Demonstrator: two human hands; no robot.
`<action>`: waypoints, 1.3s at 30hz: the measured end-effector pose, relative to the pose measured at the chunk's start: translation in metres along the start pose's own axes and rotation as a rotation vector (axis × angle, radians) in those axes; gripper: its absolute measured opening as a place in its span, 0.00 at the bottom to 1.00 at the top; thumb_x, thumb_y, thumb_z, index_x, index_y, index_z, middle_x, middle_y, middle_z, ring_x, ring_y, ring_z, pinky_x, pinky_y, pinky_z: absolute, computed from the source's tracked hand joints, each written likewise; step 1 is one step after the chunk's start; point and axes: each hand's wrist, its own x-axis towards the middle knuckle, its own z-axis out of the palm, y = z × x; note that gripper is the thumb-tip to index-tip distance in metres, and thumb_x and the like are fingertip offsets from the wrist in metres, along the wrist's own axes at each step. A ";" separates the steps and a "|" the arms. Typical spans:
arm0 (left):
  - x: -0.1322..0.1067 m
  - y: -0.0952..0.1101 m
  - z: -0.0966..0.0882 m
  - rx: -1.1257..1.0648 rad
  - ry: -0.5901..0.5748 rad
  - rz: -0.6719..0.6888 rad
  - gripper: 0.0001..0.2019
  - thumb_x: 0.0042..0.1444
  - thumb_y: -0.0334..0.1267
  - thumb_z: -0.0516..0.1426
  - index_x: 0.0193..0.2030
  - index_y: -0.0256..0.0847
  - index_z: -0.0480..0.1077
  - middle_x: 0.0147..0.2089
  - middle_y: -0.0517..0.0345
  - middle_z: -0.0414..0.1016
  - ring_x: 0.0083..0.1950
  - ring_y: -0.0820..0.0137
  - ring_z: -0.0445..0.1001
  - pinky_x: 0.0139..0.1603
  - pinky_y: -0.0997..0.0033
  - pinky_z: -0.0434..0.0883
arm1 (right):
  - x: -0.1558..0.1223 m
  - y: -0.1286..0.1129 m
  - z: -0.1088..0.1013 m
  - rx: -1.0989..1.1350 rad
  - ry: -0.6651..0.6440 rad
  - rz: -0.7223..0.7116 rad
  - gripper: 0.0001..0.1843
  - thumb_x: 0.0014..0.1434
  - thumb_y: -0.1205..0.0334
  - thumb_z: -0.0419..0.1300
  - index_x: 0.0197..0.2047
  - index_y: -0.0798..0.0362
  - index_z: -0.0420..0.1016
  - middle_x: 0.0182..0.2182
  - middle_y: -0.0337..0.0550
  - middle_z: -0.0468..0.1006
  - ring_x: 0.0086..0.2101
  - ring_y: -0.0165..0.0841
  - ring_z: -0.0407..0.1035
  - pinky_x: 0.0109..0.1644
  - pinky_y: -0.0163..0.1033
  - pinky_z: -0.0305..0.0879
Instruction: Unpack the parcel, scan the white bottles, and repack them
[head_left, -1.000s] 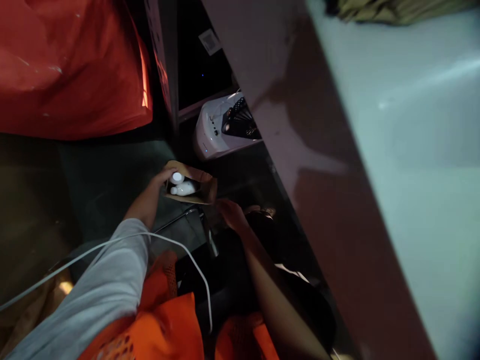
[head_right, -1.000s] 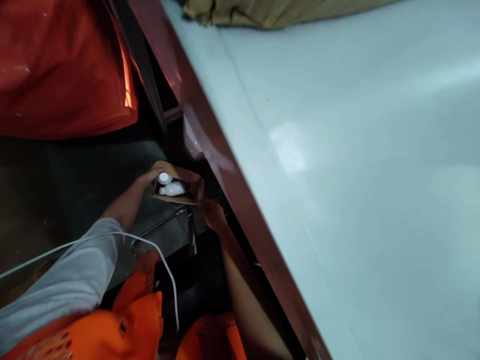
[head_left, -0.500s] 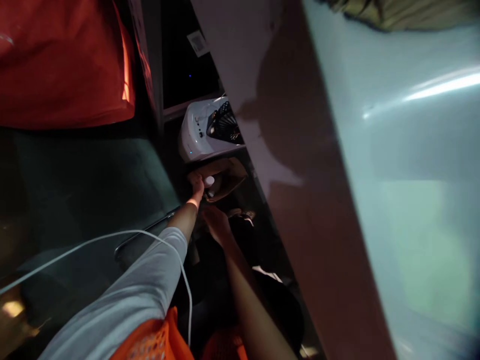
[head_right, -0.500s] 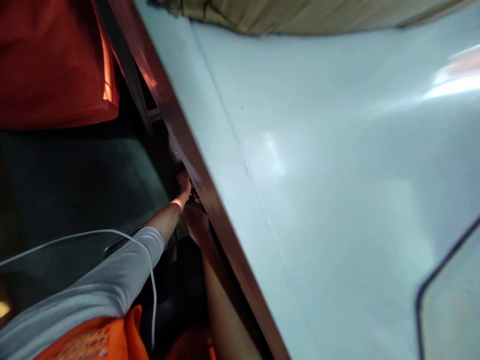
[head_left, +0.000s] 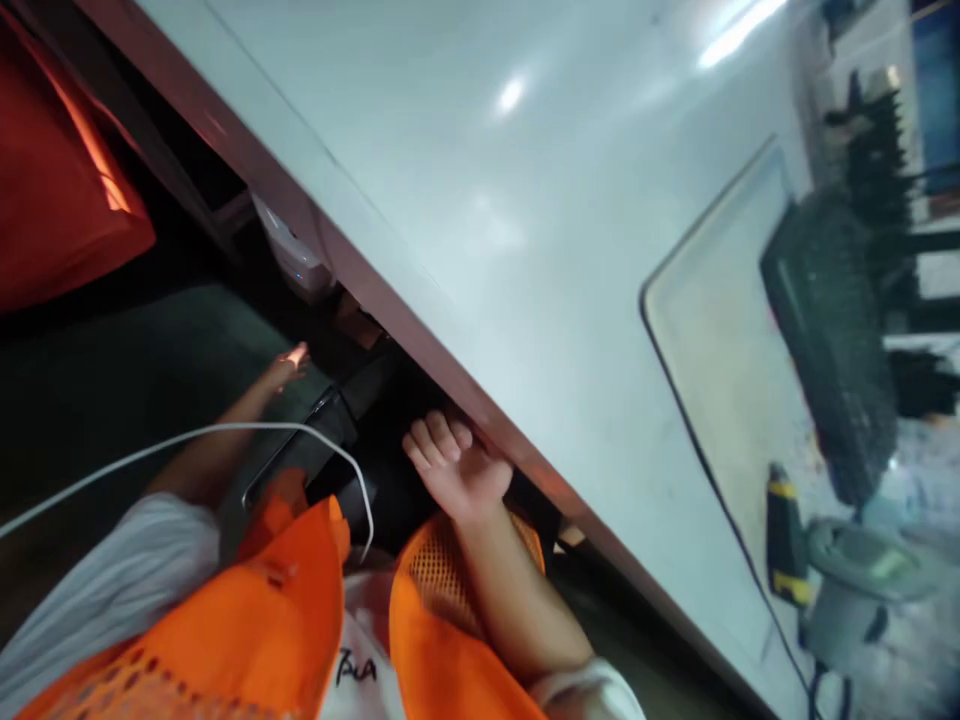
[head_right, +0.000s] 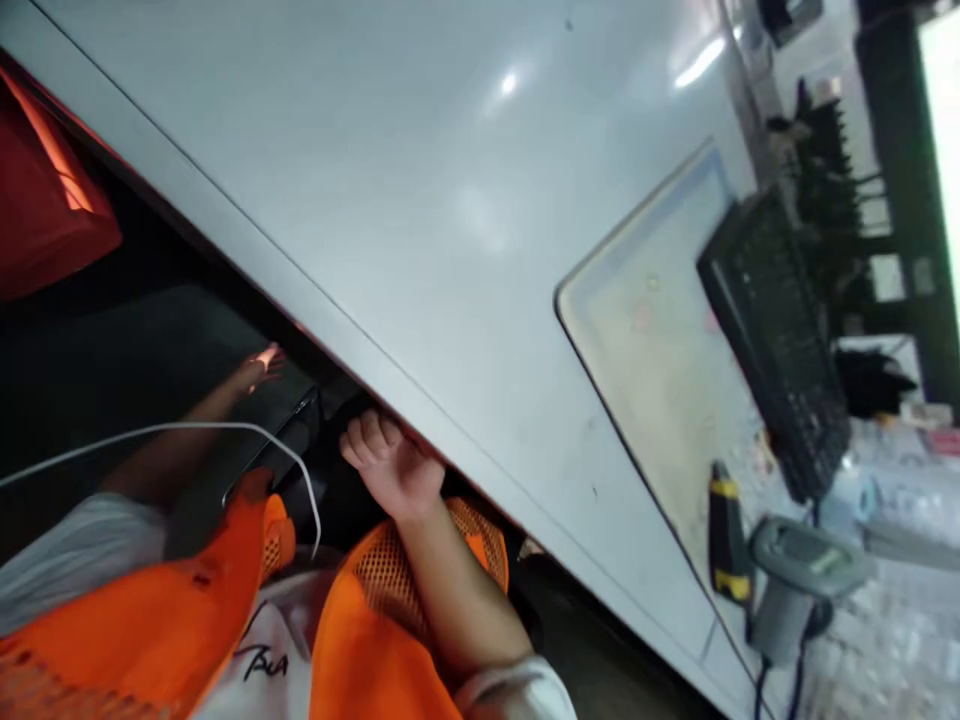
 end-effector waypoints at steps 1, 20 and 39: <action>-0.019 -0.007 -0.019 -0.008 -0.002 -0.006 0.25 0.80 0.44 0.43 0.71 0.24 0.61 0.66 0.31 0.70 0.58 0.63 0.76 0.55 0.65 0.75 | -0.009 0.002 0.006 0.076 -0.056 -0.008 0.31 0.62 0.55 0.67 0.23 0.53 0.46 0.20 0.35 0.48 0.22 0.29 0.44 0.28 0.36 0.48; -0.432 0.168 0.114 0.530 -0.571 1.310 0.13 0.70 0.48 0.61 0.46 0.40 0.77 0.43 0.54 0.81 0.45 0.67 0.80 0.49 0.68 0.76 | -0.233 -0.078 0.004 0.181 -0.600 -0.446 0.23 0.70 0.57 0.60 0.26 0.53 0.56 0.21 0.36 0.56 0.23 0.30 0.53 0.31 0.35 0.57; -0.519 0.206 0.325 0.842 -1.090 1.329 0.25 0.67 0.61 0.59 0.49 0.36 0.70 0.45 0.49 0.78 0.44 0.66 0.77 0.46 0.67 0.73 | -0.337 -0.213 -0.077 -0.394 -0.305 -0.905 0.16 0.71 0.49 0.61 0.37 0.52 0.74 0.34 0.44 0.74 0.35 0.37 0.73 0.42 0.42 0.72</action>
